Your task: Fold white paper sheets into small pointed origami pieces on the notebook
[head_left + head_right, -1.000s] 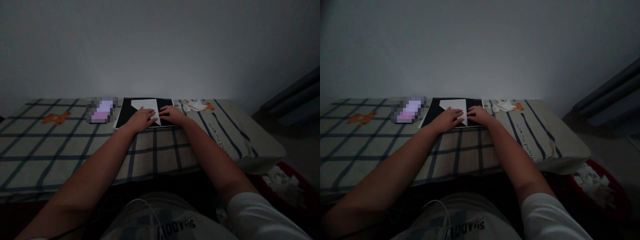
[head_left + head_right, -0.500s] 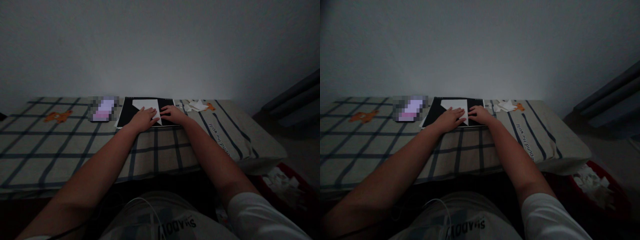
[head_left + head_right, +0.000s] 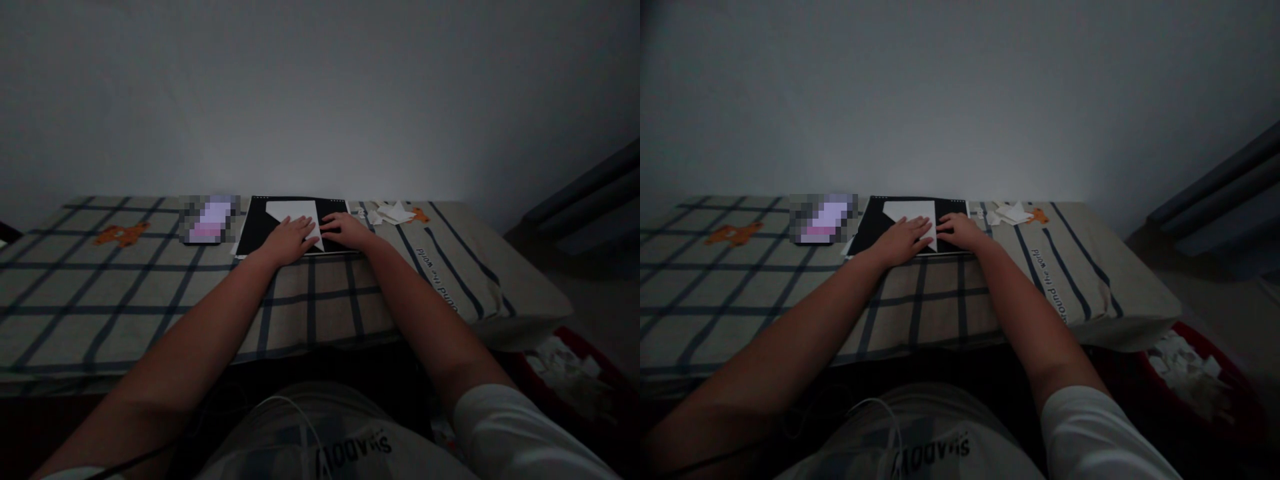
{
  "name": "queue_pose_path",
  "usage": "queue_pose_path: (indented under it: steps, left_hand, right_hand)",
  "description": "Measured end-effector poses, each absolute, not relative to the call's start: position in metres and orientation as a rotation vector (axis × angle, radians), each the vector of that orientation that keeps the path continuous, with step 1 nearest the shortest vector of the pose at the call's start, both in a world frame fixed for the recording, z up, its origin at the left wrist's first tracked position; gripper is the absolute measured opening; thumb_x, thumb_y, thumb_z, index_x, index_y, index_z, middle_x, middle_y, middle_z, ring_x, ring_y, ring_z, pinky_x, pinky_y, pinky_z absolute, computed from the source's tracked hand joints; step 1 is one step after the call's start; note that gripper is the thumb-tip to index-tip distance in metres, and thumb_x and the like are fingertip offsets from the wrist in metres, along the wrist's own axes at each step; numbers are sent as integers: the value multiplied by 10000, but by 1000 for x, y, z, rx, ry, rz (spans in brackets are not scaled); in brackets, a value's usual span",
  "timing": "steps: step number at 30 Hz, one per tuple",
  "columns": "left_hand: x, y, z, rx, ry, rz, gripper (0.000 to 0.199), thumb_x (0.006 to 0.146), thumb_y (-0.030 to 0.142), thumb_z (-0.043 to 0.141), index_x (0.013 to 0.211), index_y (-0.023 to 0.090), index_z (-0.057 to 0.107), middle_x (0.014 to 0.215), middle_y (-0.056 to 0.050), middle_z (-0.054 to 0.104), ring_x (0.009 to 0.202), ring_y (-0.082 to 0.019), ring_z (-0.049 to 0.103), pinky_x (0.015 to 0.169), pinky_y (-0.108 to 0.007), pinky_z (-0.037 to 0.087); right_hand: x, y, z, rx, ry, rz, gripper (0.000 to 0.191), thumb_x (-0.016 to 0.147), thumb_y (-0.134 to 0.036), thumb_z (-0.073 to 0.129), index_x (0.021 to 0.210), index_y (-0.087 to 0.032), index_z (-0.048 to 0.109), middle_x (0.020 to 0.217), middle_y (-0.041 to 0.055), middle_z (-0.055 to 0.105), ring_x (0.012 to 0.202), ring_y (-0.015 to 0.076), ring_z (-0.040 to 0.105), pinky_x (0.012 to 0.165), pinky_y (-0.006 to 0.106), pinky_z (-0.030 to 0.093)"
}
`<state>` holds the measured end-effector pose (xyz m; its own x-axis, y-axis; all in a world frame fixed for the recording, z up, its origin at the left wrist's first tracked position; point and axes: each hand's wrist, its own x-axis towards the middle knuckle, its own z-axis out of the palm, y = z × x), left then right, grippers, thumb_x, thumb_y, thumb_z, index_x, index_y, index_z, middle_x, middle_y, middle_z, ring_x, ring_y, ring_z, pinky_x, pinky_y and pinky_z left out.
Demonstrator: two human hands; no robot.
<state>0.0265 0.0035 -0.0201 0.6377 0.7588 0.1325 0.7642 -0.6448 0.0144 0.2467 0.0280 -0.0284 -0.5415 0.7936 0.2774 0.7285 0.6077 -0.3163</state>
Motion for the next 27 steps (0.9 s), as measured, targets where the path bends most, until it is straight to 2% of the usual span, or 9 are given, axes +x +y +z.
queue_pose_path:
  steps: [4, 11, 27]
  left_hand:
    - [27, 3, -18, -2814, -1321, -183, 594, 1036, 455, 303, 1493, 91, 409, 1573, -174, 365, 1478, -276, 313, 1206, -500, 208]
    - [26, 6, -20, -2828, -1318, -183, 581, 1033, 462, 302, 1501, 135, 408, 1581, -156, 355, 1489, -261, 292, 1209, -502, 197]
    - [28, 7, -19, -2840, -1314, -156, 601, 1031, 475, 294, 1508, 124, 393, 1586, -163, 342, 1494, -273, 277, 1204, -518, 196]
  right_hand:
    - [246, 27, -27, -1227, -2449, 234, 255, 899, -288, 662, 1134, -241, 750, 1312, 103, 651, 1222, 245, 584, 1064, 463, 435]
    - [246, 27, -27, -1233, -2450, 220, 255, 890, -287, 676, 1131, -248, 750, 1307, 89, 655, 1222, 242, 582, 1063, 453, 435]
    - [245, 23, -22, -1236, -2447, 247, 246, 898, -288, 667, 1121, -237, 757, 1315, 108, 648, 1228, 244, 582, 1079, 466, 416]
